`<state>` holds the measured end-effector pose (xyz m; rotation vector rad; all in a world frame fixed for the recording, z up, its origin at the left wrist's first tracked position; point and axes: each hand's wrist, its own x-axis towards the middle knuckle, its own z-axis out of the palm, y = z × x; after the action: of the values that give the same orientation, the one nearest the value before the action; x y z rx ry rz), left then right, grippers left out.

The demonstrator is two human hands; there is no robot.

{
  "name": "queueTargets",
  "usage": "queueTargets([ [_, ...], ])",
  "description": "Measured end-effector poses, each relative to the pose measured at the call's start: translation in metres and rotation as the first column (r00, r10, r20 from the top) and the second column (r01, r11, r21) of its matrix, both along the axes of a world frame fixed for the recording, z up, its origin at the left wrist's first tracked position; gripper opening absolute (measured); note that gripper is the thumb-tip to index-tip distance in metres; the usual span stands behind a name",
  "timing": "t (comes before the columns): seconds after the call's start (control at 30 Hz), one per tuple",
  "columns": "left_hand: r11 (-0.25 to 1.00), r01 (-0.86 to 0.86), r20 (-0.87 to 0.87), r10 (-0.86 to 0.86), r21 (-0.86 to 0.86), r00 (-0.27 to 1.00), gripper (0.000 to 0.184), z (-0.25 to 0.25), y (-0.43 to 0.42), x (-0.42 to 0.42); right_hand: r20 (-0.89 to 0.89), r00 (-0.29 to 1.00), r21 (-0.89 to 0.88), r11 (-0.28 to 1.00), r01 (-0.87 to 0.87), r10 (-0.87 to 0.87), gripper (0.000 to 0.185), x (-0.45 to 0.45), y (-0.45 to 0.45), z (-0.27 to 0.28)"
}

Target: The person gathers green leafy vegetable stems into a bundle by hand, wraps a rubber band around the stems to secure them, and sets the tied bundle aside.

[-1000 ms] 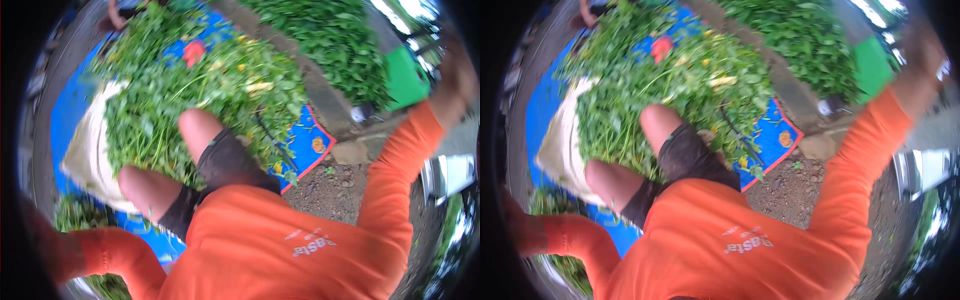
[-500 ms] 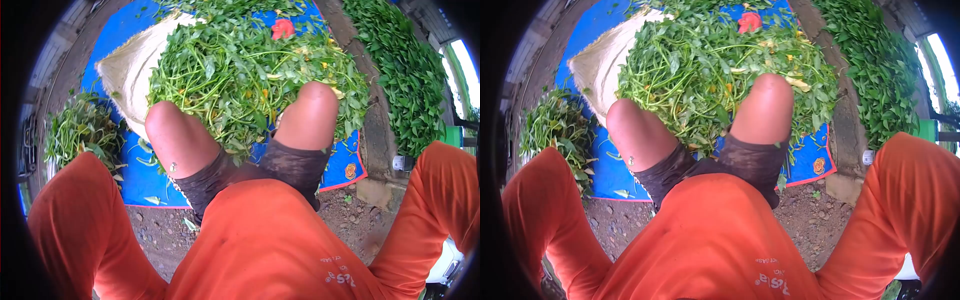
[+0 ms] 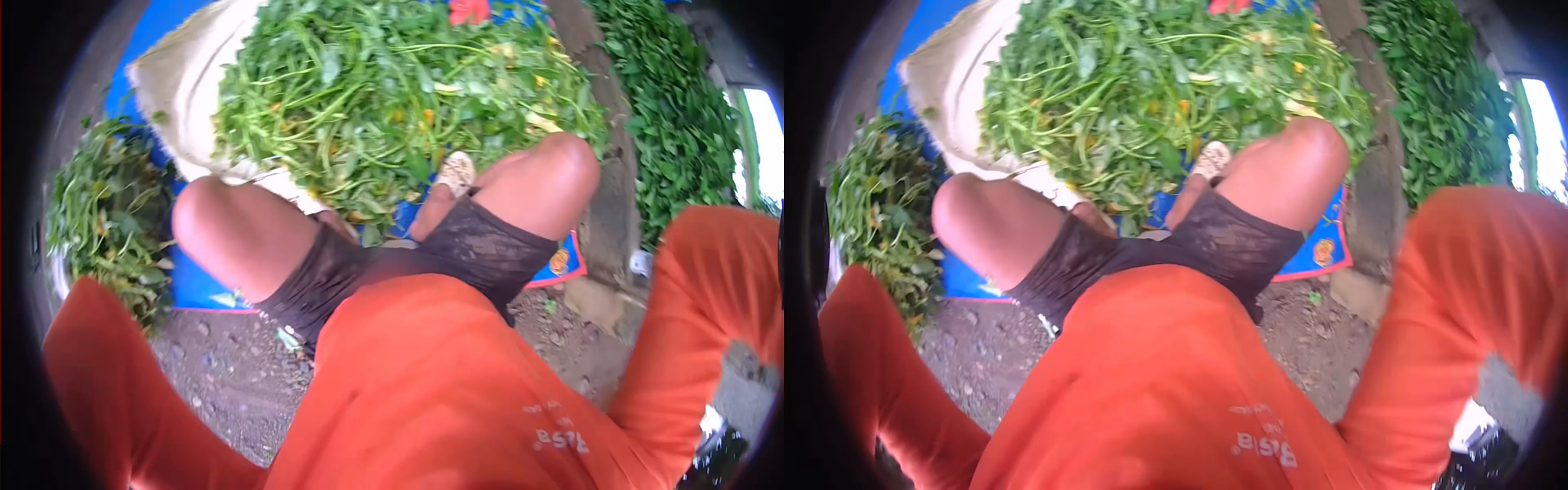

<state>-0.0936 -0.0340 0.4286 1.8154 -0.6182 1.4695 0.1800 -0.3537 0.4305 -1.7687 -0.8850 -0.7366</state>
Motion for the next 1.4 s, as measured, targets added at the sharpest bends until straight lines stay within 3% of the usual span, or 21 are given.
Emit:
queueTargets([
  [0.1,0.999,0.042,-0.002,-0.042,-0.032,0.999,0.026,-0.016,0.013,0.021,-0.061,0.998,-0.016,0.999,0.031,-0.032,0.023,0.045,0.029,-0.021],
  [0.17,0.997,0.072,0.013,-0.071,-0.027,0.997,0.026,-0.024,0.016,0.036,-0.255,0.961,-0.078,0.993,0.089,-0.106,0.024,0.086,0.051,-0.068],
  [0.2,0.996,0.079,0.010,-0.079,-0.030,0.997,0.026,-0.027,0.019,0.044,-0.379,0.906,-0.168,0.976,0.136,-0.191,0.024,0.106,0.063,-0.110],
  [0.23,0.996,0.082,0.013,-0.081,-0.036,0.997,0.026,-0.032,0.022,0.051,-0.257,0.930,-0.469,0.875,0.118,-0.263,0.027,0.150,0.056,-0.202],
  [0.27,0.996,0.085,0.010,-0.085,-0.039,0.996,0.026,-0.032,0.024,0.057,-0.780,0.614,-0.279,0.945,-0.169,-0.120,0.035,0.137,0.061,-0.186],
  [0.3,0.995,0.084,0.009,-0.084,-0.046,0.996,0.026,-0.036,0.027,0.061,-0.604,0.736,-0.509,0.859,-0.060,-0.307,0.032,0.133,0.069,-0.251],
  [0.33,0.995,0.082,-0.001,-0.082,-0.054,0.997,0.026,-0.039,0.030,0.069,-0.675,0.682,-0.461,0.883,-0.091,-0.283,0.029,0.122,0.064,-0.329],
  [0.4,0.995,0.062,-0.038,-0.065,-0.084,0.997,0.027,-0.043,0.039,0.086,-0.504,0.691,-0.829,0.514,-0.221,-0.517,0.034,0.108,0.055,-0.458],
  [0.47,0.992,-0.002,-0.091,-0.010,-0.129,0.996,0.027,-0.050,0.045,0.102,-0.603,0.468,-0.787,0.580,-0.212,-0.647,0.027,0.066,0.041,-0.534],
  [0.5,0.983,-0.062,-0.147,0.036,-0.176,0.988,0.027,-0.058,0.047,0.111,-0.642,0.444,-0.751,0.627,-0.205,-0.625,0.028,0.053,0.041,-0.551],
  [0.6,0.875,-0.376,-0.585,0.139,-0.306,0.799,0.027,-0.109,0.046,0.153,-0.640,0.401,-0.756,0.632,-0.173,-0.655,0.026,0.016,0.040,-0.545],
  [0.67,0.820,-0.456,-0.794,0.002,-0.346,0.607,0.027,-0.166,0.052,0.170,-0.638,0.454,-0.749,0.639,-0.177,-0.622,0.023,0.024,0.042,-0.534],
  [0.73,0.790,-0.369,-0.804,-0.247,-0.490,0.540,0.027,-0.222,0.055,0.178,-0.690,0.518,-0.676,0.706,-0.211,-0.506,0.025,0.032,0.034,-0.528],
  [0.77,0.793,-0.372,-0.830,-0.277,-0.482,0.484,0.028,-0.230,0.053,0.178,-0.812,0.394,-0.565,0.752,-0.340,-0.431,0.027,0.037,0.036,-0.513],
  [0.87,0.877,-0.328,-0.920,-0.259,-0.351,0.294,0.029,-0.242,0.050,0.184,-0.955,-0.136,-0.209,0.925,-0.319,-0.263,0.025,0.028,0.056,-0.431],
  [0.93,0.918,-0.268,-0.945,-0.232,-0.291,0.232,0.028,-0.250,0.050,0.187,-0.984,-0.158,-0.047,0.975,-0.216,-0.083,0.031,0.011,0.062,-0.385],
  [1.0,0.902,-0.263,-0.939,-0.338,-0.342,0.061,0.025,-0.235,0.039,0.186,-0.984,-0.165,0.088,0.982,-0.170,0.060,0.033,-0.005,0.068,-0.350],
  [1.1,0.833,-0.226,-0.860,-0.507,-0.505,0.051,0.020,-0.260,0.036,0.187,-0.976,-0.142,0.188,0.967,-0.170,0.165,0.033,-0.027,0.064,-0.319],
  [1.23,0.905,-0.182,-0.912,-0.403,-0.385,-0.071,0.029,-0.250,0.023,0.183,-0.971,0.012,0.231,0.952,-0.199,0.238,0.035,-0.064,0.064,-0.293],
  [1.33,0.824,-0.228,-0.839,-0.542,-0.519,-0.048,0.037,-0.235,0.008,0.181,-0.955,0.147,0.226,0.952,-0.207,0.258,0.035,-0.086,0.068,-0.288],
  [1.4,0.722,-0.256,-0.756,-0.651,-0.643,0.061,0.045,-0.248,0.002,0.183,-0.936,0.213,0.235,0.947,-0.220,0.282,0.033,-0.091,0.070,-0.290],
])
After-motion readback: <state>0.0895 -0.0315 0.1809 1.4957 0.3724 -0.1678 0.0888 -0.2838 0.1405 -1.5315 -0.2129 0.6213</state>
